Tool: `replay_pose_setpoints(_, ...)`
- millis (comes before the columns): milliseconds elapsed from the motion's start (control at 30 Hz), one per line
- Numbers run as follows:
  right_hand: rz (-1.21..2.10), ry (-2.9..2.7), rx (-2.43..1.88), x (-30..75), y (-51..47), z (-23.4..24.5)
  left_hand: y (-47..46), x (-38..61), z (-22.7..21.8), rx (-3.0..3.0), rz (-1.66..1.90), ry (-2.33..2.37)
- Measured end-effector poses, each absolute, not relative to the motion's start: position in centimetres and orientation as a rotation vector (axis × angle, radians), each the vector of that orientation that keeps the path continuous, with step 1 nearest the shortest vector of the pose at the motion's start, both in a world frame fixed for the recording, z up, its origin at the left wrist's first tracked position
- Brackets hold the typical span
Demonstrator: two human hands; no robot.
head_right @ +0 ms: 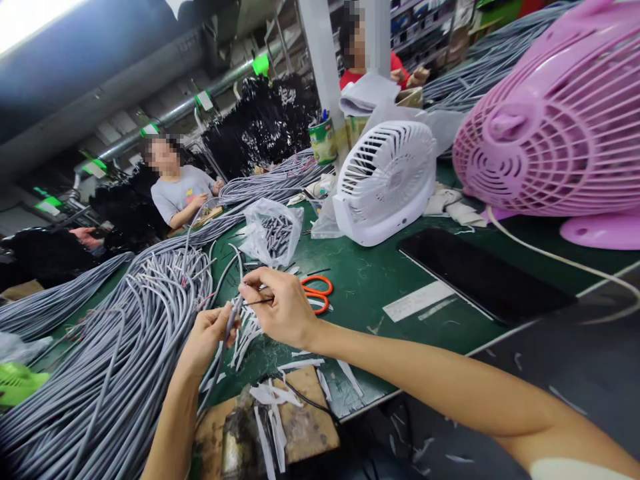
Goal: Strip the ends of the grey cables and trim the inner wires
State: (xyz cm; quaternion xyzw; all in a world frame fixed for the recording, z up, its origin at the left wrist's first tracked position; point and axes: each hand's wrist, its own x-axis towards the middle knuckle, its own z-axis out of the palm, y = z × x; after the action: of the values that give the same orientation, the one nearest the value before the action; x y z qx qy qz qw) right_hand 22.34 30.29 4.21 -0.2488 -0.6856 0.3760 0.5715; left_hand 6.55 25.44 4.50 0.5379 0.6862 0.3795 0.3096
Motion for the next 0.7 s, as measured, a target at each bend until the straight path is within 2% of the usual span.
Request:
replay_pose_setpoints(233,0.878,-1.691,-0.583,22.4,30.8,4.3,26.3,3.6,3.9,1.507,1.055,2.098)
replay_pose_setpoints(367,0.858,-1.610,-0.646,22.8,31.2,4.7,26.4,4.0,4.2,1.515,1.078,2.018)
replay_pose_setpoints(567,0.994,-1.833,-0.673,22.0,31.9,4.0,26.0,6.3,3.6,1.588,0.922,1.852)
replay_pose_setpoints(700,1.004,-1.758,-0.578,22.0,31.3,4.0,26.2,4.9,3.5,1.559,0.978,2.035)
